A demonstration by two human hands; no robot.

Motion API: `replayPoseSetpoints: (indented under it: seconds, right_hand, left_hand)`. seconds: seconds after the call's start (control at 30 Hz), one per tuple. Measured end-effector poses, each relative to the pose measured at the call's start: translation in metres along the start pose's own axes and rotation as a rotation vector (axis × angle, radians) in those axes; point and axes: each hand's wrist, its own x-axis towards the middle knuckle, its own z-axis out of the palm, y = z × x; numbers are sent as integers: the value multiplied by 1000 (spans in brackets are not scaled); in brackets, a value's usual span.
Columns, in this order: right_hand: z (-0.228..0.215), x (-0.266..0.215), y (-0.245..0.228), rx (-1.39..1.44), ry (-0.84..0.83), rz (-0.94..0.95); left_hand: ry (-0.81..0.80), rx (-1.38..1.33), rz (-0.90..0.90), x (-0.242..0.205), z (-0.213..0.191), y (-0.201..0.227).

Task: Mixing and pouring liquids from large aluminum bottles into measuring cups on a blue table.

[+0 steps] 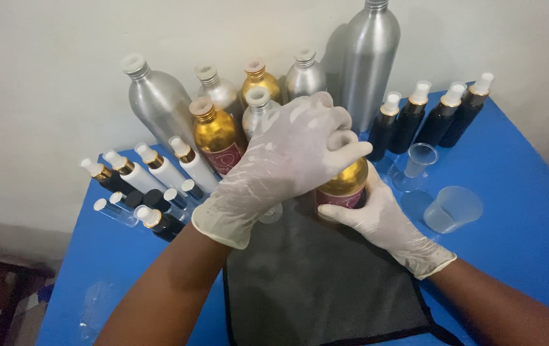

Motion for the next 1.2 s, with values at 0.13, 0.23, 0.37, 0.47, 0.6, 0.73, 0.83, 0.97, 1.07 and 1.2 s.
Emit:
replayPoseSetpoints:
  seconds: [0.13, 0.23, 0.37, 0.47, 0.6, 0.73, 0.83, 0.97, 1.07, 1.2]
  right_hand:
    - [-1, 0, -2, 24, -3, 7]
    - [-1, 0, 2, -2, 8, 14]
    - [0, 0, 2, 25, 14, -15]
    - [0, 0, 8, 46, 14, -43]
    - [-4, -1, 14, 34, 25, -80]
    - [-3, -2, 2, 12, 35, -60]
    - [-1, -2, 1, -34, 53, -47]
    - [0, -1, 4, -29, 43, -25]
    - [0, 1, 3, -53, 41, -7]
    - [0, -1, 0, -12, 33, 9]
  left_hand:
    - [77, 46, 61, -1, 10, -10]
    - [233, 331, 500, -4, 13, -12]
    - [157, 71, -92, -4, -7, 13]
    - [364, 103, 107, -27, -14, 20]
    - [260, -381, -76, -81, -14, 39]
    - [-2, -475, -293, -132, 33, 34]
    - [-13, -340, -74, -170, 81, 28]
    - [40, -348, -15, -184, 104, 36]
    - [33, -317, -48, -190, 106, 35]
    - [17, -260, -81, -196, 101, 31]
